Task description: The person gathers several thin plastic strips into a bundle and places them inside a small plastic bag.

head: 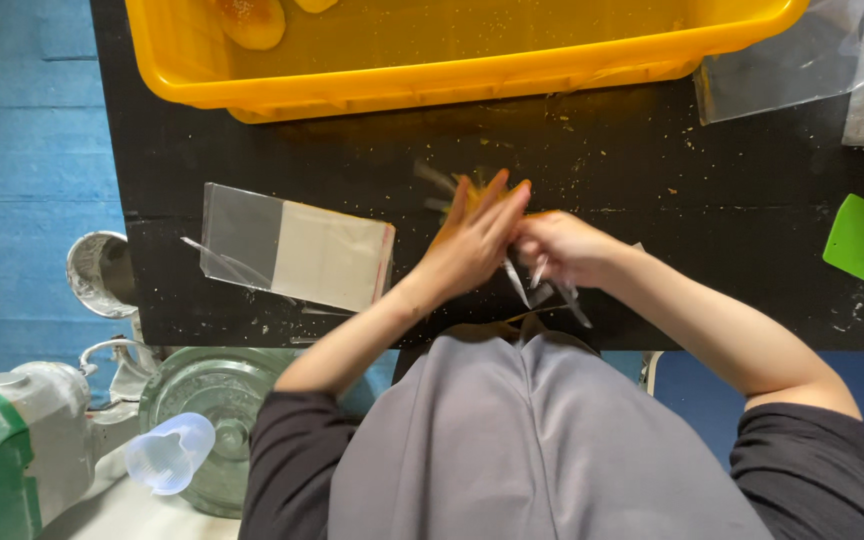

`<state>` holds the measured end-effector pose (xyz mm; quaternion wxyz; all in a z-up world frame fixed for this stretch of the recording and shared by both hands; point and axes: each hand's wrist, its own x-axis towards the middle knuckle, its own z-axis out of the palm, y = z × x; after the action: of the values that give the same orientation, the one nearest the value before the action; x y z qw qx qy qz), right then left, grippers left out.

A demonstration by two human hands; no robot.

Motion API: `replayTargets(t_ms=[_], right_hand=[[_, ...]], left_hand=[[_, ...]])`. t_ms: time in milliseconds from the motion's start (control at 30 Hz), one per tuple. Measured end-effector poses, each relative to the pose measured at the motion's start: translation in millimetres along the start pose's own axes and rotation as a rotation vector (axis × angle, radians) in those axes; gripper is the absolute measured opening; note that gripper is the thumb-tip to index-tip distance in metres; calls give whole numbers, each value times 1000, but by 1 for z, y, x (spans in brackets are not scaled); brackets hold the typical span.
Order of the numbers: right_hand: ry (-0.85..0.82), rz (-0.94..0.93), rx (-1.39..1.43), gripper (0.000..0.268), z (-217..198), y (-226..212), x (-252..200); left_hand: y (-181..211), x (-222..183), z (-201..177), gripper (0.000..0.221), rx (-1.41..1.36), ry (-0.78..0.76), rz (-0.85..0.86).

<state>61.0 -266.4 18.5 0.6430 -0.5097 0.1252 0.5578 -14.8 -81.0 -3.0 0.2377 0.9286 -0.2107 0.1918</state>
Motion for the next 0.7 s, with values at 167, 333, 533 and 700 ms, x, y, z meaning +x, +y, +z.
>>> replayTargets(t_ms=[167,333,533,700], right_hand=[[-67,-85,-363,27,-2,-5,-14],[234,-1164,-1746,22,39,-15,-57],[16,-1755,-1806,20,19,-48,-65],[15,-1486,-1313,19,21,-20,-52]], left_hand=[[-18,13,1,11,84,4,140],[-28,53,-51,39,-997,-1045,-538],[-37,13,-36,15,-2466,-1247,-844],[-8,17,-44,16,-2363,-906,-846]])
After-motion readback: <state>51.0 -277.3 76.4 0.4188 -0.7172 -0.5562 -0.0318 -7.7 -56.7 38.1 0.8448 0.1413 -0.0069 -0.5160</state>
